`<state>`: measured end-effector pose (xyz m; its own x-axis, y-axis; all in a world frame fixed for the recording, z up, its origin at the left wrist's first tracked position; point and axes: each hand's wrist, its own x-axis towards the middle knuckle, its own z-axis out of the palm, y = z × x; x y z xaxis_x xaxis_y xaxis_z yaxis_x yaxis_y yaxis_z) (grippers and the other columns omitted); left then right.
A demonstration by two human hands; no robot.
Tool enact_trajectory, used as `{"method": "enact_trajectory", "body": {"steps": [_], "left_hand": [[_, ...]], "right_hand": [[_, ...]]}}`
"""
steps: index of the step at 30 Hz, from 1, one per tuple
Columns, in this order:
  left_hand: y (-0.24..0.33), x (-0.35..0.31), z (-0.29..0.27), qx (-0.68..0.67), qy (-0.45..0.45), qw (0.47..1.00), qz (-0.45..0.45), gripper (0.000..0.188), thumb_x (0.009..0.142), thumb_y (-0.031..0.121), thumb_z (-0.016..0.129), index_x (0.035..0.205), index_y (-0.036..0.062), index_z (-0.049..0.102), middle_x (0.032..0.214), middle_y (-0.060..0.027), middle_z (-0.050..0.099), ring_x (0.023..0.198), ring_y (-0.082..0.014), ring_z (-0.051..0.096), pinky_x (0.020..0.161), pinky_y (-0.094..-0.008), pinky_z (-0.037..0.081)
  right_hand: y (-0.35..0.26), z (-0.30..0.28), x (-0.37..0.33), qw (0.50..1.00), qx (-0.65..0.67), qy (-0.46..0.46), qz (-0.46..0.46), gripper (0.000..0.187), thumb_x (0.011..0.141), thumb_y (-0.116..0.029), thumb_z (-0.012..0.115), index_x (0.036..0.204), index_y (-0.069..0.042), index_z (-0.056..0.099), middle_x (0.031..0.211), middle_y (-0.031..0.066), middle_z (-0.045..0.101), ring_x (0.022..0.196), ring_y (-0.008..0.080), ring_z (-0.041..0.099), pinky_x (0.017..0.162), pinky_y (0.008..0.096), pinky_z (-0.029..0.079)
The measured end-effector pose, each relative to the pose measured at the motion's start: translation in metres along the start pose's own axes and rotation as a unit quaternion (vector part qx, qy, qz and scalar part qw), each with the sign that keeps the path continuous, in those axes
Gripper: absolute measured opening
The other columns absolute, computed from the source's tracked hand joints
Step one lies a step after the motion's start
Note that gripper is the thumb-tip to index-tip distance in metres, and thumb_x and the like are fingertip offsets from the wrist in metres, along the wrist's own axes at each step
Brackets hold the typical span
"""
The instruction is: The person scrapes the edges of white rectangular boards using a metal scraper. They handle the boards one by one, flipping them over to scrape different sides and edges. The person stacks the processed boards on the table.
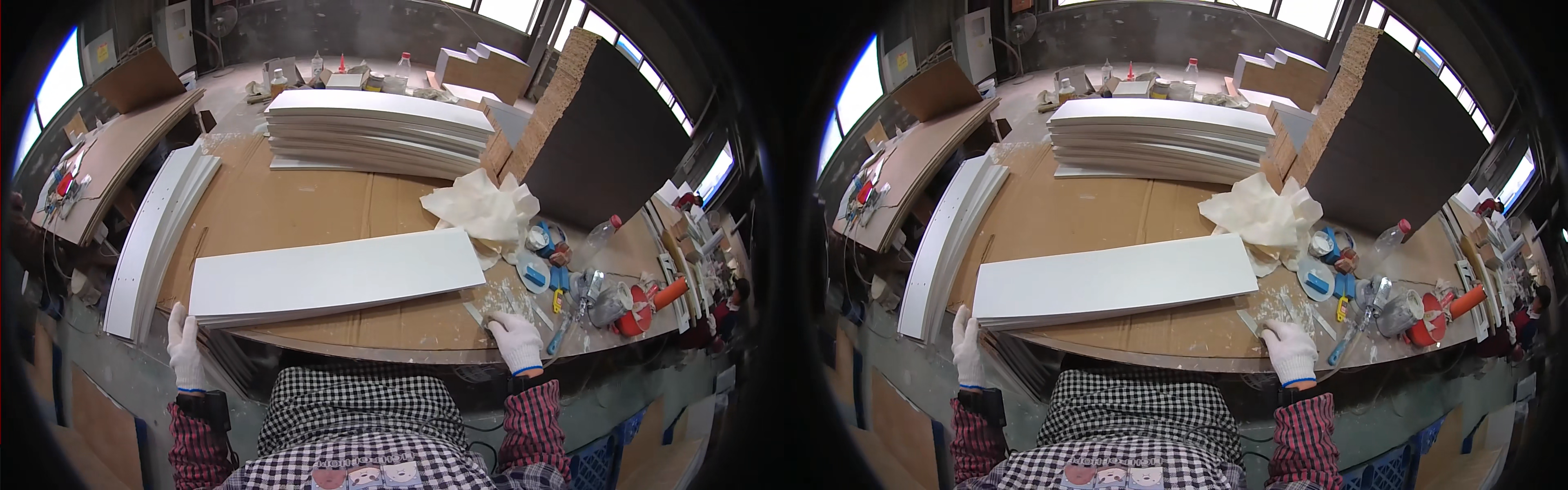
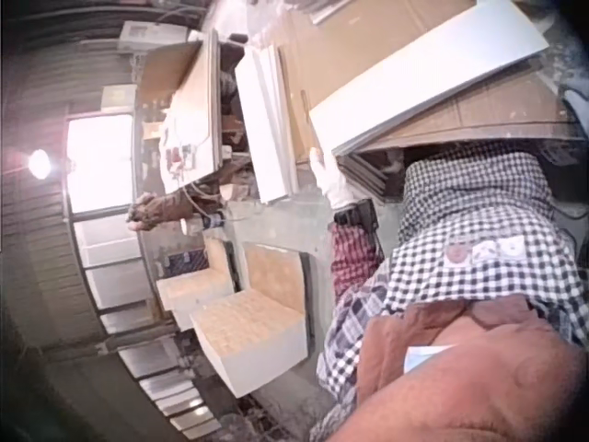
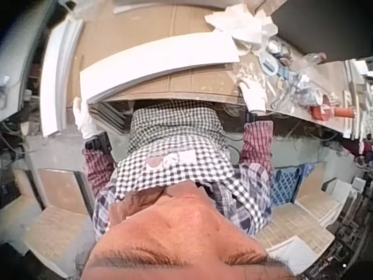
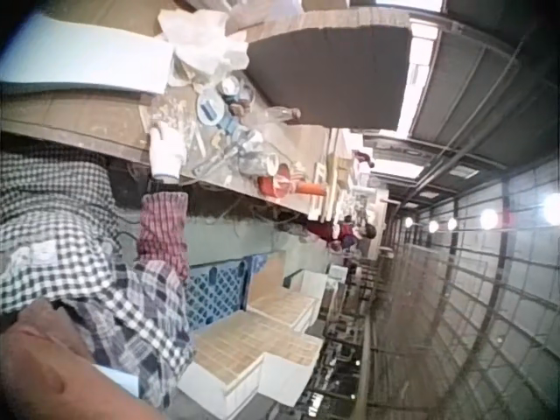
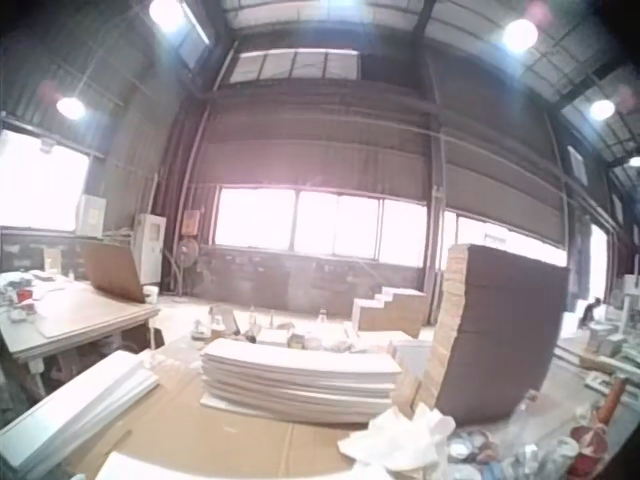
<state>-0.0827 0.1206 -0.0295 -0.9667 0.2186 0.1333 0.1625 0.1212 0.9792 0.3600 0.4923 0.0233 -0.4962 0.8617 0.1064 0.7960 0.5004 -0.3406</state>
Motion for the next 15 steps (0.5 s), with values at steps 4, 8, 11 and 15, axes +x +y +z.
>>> {"method": "enact_trajectory", "body": {"steps": [4, 8, 11, 15], "left_hand": [[0.015, 0.003, 0.019, 0.108, -0.031, 0.994, 0.012, 0.055, 0.093, 0.025, 0.058, 0.138, -0.0038, 0.043, 0.136, -0.0178, 0.051, 0.125, -0.0256, 0.049, 0.104, -0.0336, 0.037], [0.02, -0.002, 0.023, 0.145, -0.025, 0.989, 0.002, 0.056, 0.092, 0.024, 0.059, 0.138, -0.0036, 0.043, 0.136, -0.0172, 0.051, 0.126, -0.025, 0.048, 0.104, -0.033, 0.037], [0.019, -0.009, 0.02, 0.119, -0.031, 0.992, 0.0, 0.055, 0.092, 0.021, 0.06, 0.138, -0.0043, 0.043, 0.137, -0.0158, 0.051, 0.127, -0.024, 0.047, 0.105, -0.0323, 0.037], [0.014, -0.009, 0.016, 0.043, -0.04, 0.998, -0.003, 0.052, 0.092, 0.016, 0.06, 0.138, -0.0045, 0.043, 0.136, -0.0136, 0.051, 0.125, -0.0209, 0.048, 0.104, -0.0307, 0.038]], "right_hand": [[-0.02, -0.001, 0.008, 0.982, -0.155, -0.086, 0.062, 0.03, 0.079, -0.035, 0.066, 0.099, -0.012, 0.072, 0.094, 0.0187, 0.067, 0.092, 0.0357, 0.064, 0.079, 0.0457, 0.051], [-0.015, 0.016, 0.015, 0.971, -0.189, -0.113, 0.089, 0.028, 0.079, -0.034, 0.068, 0.093, -0.01, 0.071, 0.088, 0.0161, 0.066, 0.09, 0.0345, 0.064, 0.078, 0.0456, 0.051], [-0.022, 0.014, 0.013, 0.974, -0.175, -0.101, 0.105, 0.025, 0.08, -0.03, 0.067, 0.091, -0.008, 0.069, 0.091, 0.0163, 0.067, 0.092, 0.0338, 0.065, 0.079, 0.0447, 0.052], [-0.02, 0.016, 0.007, 0.987, -0.094, -0.095, 0.094, 0.024, 0.081, -0.024, 0.065, 0.097, -0.007, 0.066, 0.095, 0.0167, 0.068, 0.094, 0.0328, 0.066, 0.082, 0.0419, 0.051]]}}
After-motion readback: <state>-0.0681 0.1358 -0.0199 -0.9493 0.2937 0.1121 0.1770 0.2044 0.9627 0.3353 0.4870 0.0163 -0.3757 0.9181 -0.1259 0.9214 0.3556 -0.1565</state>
